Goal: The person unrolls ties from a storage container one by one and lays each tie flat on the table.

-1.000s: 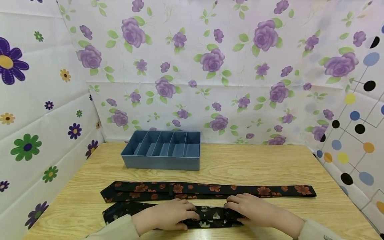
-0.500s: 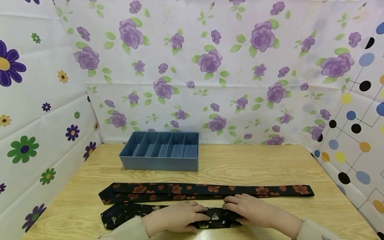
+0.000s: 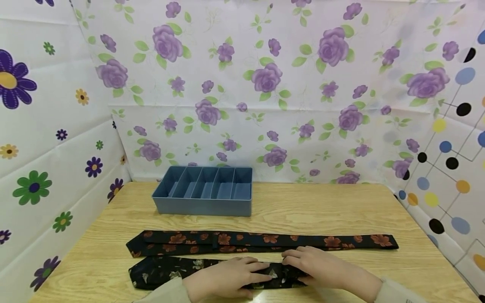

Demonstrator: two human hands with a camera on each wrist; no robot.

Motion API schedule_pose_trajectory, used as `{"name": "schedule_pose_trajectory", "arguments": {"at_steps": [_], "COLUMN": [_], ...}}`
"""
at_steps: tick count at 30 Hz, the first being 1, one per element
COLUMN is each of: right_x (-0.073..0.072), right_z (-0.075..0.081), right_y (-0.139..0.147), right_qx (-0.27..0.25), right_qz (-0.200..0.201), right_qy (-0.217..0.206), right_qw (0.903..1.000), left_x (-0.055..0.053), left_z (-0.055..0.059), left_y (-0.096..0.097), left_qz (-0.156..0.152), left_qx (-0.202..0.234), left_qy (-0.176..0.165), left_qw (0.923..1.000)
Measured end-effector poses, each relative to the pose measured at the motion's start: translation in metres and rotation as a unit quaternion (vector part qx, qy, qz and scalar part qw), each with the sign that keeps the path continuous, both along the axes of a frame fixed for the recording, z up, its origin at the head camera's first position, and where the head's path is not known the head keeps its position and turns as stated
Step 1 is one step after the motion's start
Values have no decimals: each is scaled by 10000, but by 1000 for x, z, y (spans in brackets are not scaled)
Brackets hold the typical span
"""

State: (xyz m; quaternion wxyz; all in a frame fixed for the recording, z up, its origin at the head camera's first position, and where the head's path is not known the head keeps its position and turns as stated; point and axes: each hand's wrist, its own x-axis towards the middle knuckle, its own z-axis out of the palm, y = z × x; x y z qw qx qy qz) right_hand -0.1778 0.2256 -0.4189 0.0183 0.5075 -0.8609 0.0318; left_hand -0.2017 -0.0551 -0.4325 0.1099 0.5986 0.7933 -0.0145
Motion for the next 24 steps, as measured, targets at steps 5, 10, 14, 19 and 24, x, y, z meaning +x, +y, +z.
{"name": "schedule_pose_trajectory", "arguments": {"at_steps": [5,10,14,19,24], "right_x": [-1,-1,0,0,0], "right_z": [-1,-2,-3,-5,-4], "right_y": [-1,0,1,3,4], "right_qx": [-68,17,144,-32,-33], "right_qz": [96,-15,-174,-122,-99], "right_qy": [156,129,-54,3,72], "right_qw": [9998,9999,9997,9999,9999], "left_x": [2,4,5,6,6], "left_z": [-1,-2,-1,2,3], "left_y": [1,3,4,5,5], "left_qz": [68,186,278,327,353], "left_qx": [-27,-125,-174,-174,-179], "left_qy": [-55,-109,-235,-404,-439], "left_qw": [10000,9997,9992,9985,9983]}}
